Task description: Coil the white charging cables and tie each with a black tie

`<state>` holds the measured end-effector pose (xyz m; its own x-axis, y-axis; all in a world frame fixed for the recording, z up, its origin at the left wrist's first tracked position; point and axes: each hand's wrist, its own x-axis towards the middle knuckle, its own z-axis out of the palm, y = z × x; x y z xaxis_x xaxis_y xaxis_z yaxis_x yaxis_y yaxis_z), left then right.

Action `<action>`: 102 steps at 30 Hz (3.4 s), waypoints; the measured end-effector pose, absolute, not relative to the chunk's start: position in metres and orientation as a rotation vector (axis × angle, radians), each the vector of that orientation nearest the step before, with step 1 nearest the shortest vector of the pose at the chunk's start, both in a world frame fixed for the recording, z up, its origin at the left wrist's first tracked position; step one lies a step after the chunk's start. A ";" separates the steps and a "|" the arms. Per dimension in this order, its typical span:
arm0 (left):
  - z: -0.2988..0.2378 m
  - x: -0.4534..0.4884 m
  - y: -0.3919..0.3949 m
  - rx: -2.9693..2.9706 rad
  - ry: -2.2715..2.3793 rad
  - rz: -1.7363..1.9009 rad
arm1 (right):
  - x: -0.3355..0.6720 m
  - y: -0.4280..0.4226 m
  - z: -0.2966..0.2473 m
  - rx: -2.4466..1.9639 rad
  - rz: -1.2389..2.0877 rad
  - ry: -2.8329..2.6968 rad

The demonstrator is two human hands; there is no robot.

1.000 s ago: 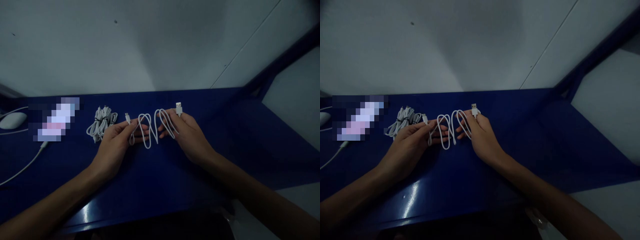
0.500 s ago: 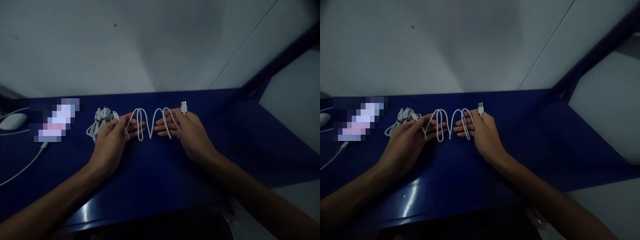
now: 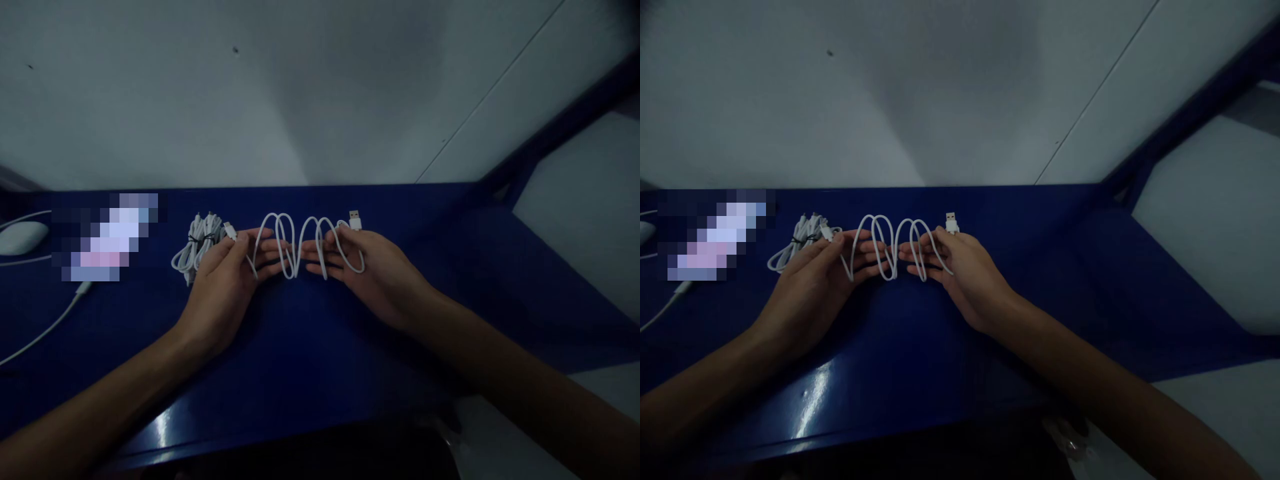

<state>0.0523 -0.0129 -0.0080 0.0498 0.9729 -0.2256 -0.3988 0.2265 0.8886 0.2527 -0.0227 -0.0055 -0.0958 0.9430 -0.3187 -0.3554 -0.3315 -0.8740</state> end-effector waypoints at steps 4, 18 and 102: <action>-0.012 0.050 -0.011 0.750 0.980 1.192 | 0.256 -0.021 -0.010 -1.079 1.669 -0.706; -0.017 0.050 -0.010 0.884 0.968 1.029 | 0.272 -0.021 -0.025 -0.882 1.696 -0.901; -0.014 0.047 -0.017 0.948 0.764 0.864 | 0.265 -0.036 -0.024 -1.197 1.183 -1.022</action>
<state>0.0471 -0.0169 -0.0143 0.4498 0.8766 -0.1711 -0.2770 0.3191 0.9063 0.2650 -0.0355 -0.0242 0.1250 0.9918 -0.0283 -0.1158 -0.0137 -0.9932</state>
